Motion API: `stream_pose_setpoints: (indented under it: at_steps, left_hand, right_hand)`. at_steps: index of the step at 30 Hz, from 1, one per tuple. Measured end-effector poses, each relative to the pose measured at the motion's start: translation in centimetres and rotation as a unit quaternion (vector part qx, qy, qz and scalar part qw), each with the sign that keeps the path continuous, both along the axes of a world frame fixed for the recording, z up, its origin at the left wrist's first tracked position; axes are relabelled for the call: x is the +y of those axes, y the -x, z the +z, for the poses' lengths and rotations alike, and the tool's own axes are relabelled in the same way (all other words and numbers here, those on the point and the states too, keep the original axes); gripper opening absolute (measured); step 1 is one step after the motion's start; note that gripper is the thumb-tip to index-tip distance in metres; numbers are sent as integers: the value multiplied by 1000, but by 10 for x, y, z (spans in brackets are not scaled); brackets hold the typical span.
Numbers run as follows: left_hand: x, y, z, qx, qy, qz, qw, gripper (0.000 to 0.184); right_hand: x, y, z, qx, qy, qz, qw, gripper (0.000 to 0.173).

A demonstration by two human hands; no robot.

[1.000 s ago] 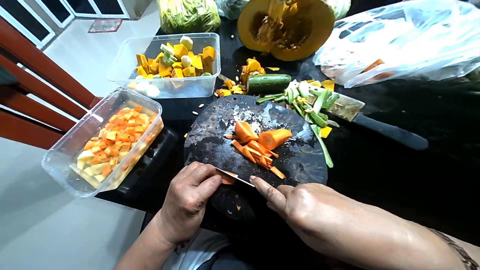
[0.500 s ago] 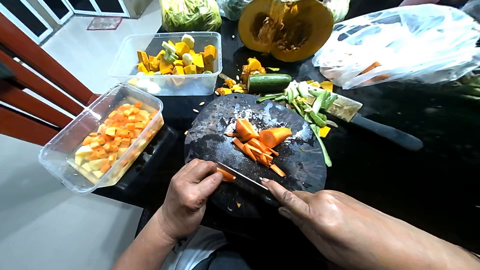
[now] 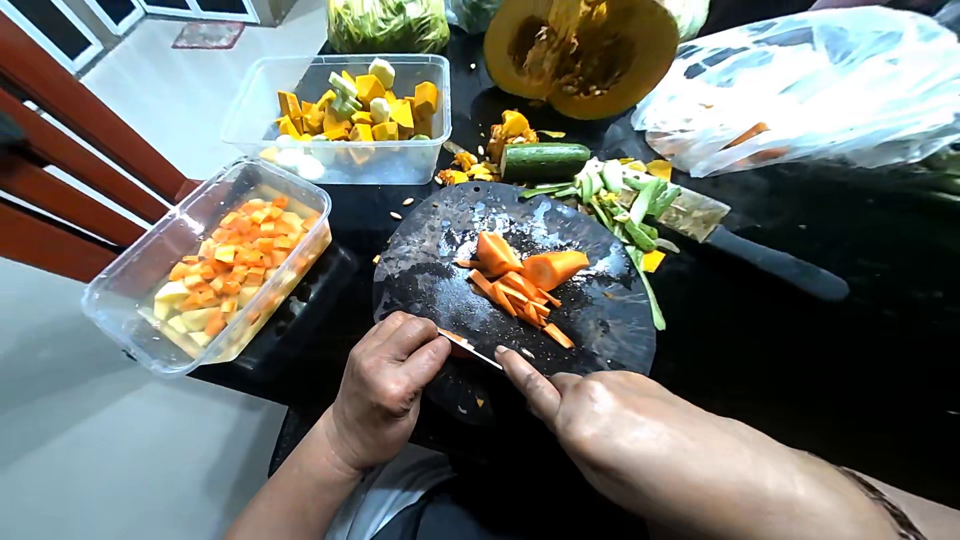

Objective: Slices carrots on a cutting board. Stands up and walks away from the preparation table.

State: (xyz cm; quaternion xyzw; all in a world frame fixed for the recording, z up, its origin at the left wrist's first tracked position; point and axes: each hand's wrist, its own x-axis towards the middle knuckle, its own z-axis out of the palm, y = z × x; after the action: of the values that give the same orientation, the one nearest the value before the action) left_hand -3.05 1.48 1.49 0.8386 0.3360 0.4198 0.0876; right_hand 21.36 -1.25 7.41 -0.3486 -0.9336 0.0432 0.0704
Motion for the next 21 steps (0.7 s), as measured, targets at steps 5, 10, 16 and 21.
stream_pose_setpoints:
  at_steps: [5, 10, 16, 21]
  left_hand:
    - [0, 2, 1, 0, -1, -5, 1000, 19]
    - [-1, 3, 1, -7, -3, 1, 1000, 17]
    - [-2, 1, 1, 3, -18, 17, 1000, 19]
    - [-2, 1, -1, 5, -19, 16, 1000, 19]
  right_hand:
    - [5, -3, 1, 36, 86, 4, 996, 51]
    - [-2, -29, -7, 108, 129, -7, 986, 48]
    - [-8, -31, -7, 110, 53, -4, 992, 47]
    - [-2, -25, -5, 98, 60, 15, 993, 46]
